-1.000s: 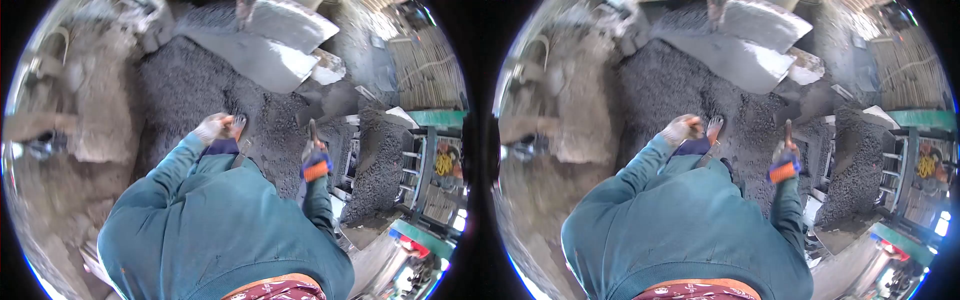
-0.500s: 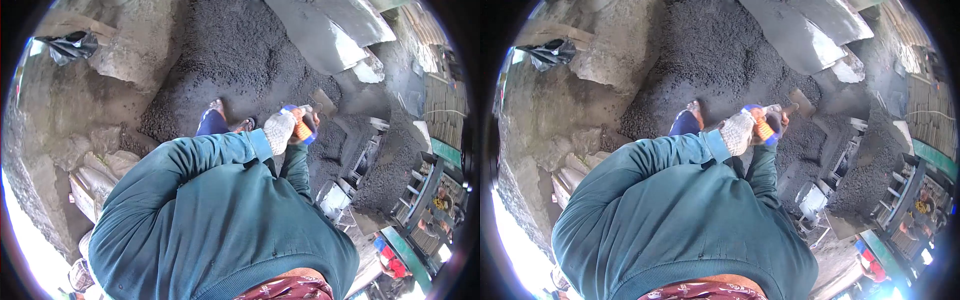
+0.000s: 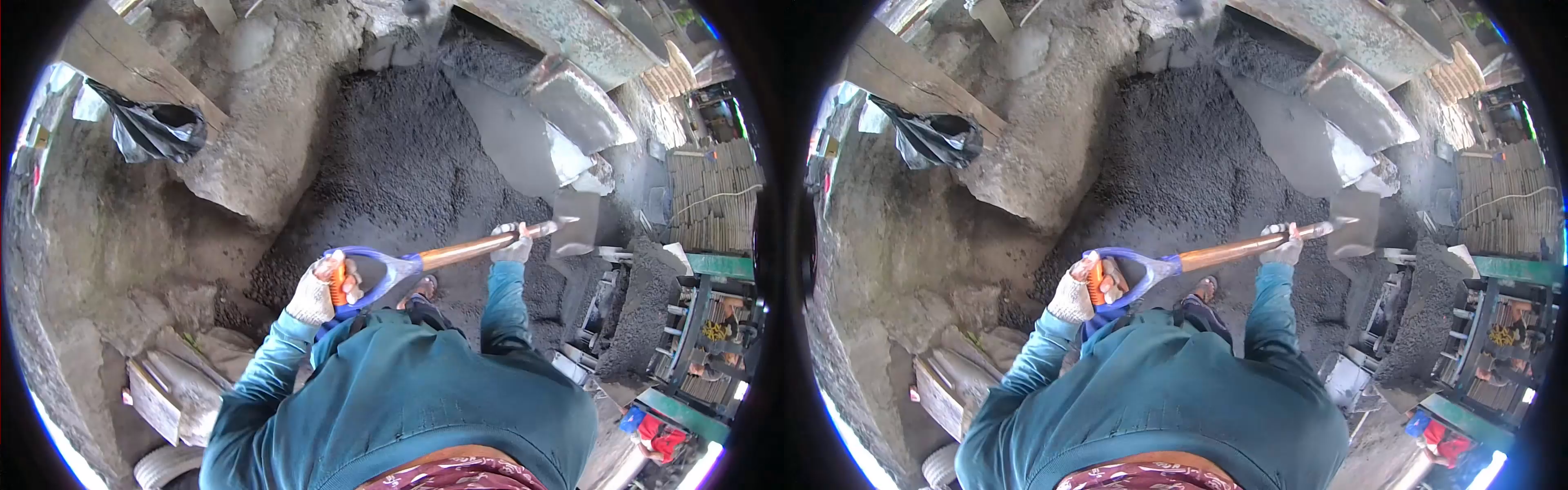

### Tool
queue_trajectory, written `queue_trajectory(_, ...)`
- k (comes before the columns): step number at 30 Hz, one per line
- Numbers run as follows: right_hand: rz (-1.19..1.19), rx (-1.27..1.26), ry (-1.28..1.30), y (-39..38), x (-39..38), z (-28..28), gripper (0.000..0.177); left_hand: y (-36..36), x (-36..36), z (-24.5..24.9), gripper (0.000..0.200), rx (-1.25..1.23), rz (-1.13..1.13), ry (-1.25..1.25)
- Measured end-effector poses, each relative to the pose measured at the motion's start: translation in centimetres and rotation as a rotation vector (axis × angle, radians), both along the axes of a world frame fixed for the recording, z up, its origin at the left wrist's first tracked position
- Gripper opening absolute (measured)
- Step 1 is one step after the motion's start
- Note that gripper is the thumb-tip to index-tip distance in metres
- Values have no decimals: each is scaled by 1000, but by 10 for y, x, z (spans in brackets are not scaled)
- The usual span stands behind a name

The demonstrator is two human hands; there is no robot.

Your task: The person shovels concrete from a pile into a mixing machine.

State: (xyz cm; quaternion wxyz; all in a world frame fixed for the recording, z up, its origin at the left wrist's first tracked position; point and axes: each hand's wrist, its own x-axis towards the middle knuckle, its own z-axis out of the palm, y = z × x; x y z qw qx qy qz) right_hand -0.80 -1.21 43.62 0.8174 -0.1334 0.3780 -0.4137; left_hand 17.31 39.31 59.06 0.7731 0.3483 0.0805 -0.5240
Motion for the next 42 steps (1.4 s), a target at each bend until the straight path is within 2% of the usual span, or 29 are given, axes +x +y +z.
queue_trajectory(1, 27, -58, 8, 1, 17, 1, 23, 21, 15, -15, 34, 80, 59, 8)
queue_trajectory(4, 174, 39, 68, 18, 93, -11, 24, 72, 43, -58, 41, 305, 288, 30)
queue_trajectory(7, 370, 163, 221, 89, 174, -54, 22, 157, 37, -147, 49, 480, 392, 160)
queue_trajectory(9, 425, 320, 405, 152, 215, -151, 13, 236, 9, -179, 53, 397, 515, 331)
queue_trajectory(10, 665, 322, 564, 203, 233, -141, 8, 275, -15, -211, 53, 747, 740, 293)
queue_trajectory(11, 703, 467, 387, 258, 235, -223, 4, 284, -34, -159, 49, 1026, 714, 410)
queue_trajectory(12, 871, 494, 430, 309, 237, -216, 4, 298, -58, -131, 51, 1099, 864, 456)
queue_trajectory(13, 1052, 508, 461, 359, 241, -200, 6, 359, -111, -139, 61, 1130, 958, 270)
queue_trajectory(14, 1235, 512, 474, 409, 246, -180, 9, 450, -180, -146, 74, 1299, 911, 430)
queue_trajectory(15, 1179, 603, 524, 444, 257, -150, 10, 406, -167, -80, 78, 1219, 1117, 304)
queue_trajectory(16, 1265, 762, 483, 484, 258, -163, 9, 369, -146, -52, 72, 1329, 1172, 278)
queue_trajectory(18, 1213, 993, 472, 525, 273, -158, 6, 338, -100, -65, 62, 1475, 1107, 216)
queue_trajectory(19, 1169, 1049, 420, 514, 289, -151, 8, 316, -64, -85, 57, 1512, 1058, 151)
queue_trajectory(21, 1116, 851, 269, 481, 330, -202, 13, 258, 20, -145, 49, 1520, 927, -17)
queue_trajectory(22, 1029, 709, 262, 424, 364, -251, 15, 227, 65, -178, 45, 1496, 853, -127)
queue_trajectory(23, 774, 352, 7, 361, 384, -305, 16, 193, 106, -207, 42, 1464, 784, -251)
queue_trajectory(24, 759, 474, 118, 284, 410, -342, 9, 155, 141, -229, 39, 1424, 738, -348)
queue_trajectory(25, 727, 604, 230, 207, 435, -376, 11, 112, 170, -248, 38, 1386, 741, -404)
queue_trajectory(26, 679, 730, 338, 130, 462, -405, 18, 53, 194, -250, 47, 1394, 830, -290)
queue_trajectory(27, 665, 642, 319, 119, 481, -404, 19, 46, 204, -259, 49, 1351, 863, -250)
queue_trajectory(28, 646, 596, 333, 131, 462, -402, 20, 57, 192, -259, 52, 1351, 867, -186)
queue_trajectory(30, 568, 580, 336, 159, 407, -392, 21, 79, 165, -253, 56, 1386, 843, -109)
queue_trajectory(34, 512, 588, 352, 151, 320, -349, 16, 116, 105, -264, 58, 1372, 777, -53)
queue_trajectory(35, 506, 560, 306, 149, 289, -362, 13, 124, 92, -263, 60, 1280, 737, -22)
queue_trajectory(36, 398, 621, 485, 133, 272, -313, 13, 119, 80, -263, 62, 1332, 725, -46)
queue_trajectory(37, 398, 509, 633, 114, 250, -279, 12, 114, 69, -261, 64, 1323, 647, -112)
queue_trajectory(38, 403, 403, 794, 94, 228, -241, 12, 129, 59, -277, 66, 1218, 579, -51)
queue_trajectory(40, 280, 500, 169, 82, 110, -361, 16, 102, 64, -272, 73, 1126, 341, 183)
queue_trajectory(42, 85, 347, 567, 30, 102, -215, 16, 56, 82, -273, 73, 1038, 210, 274)
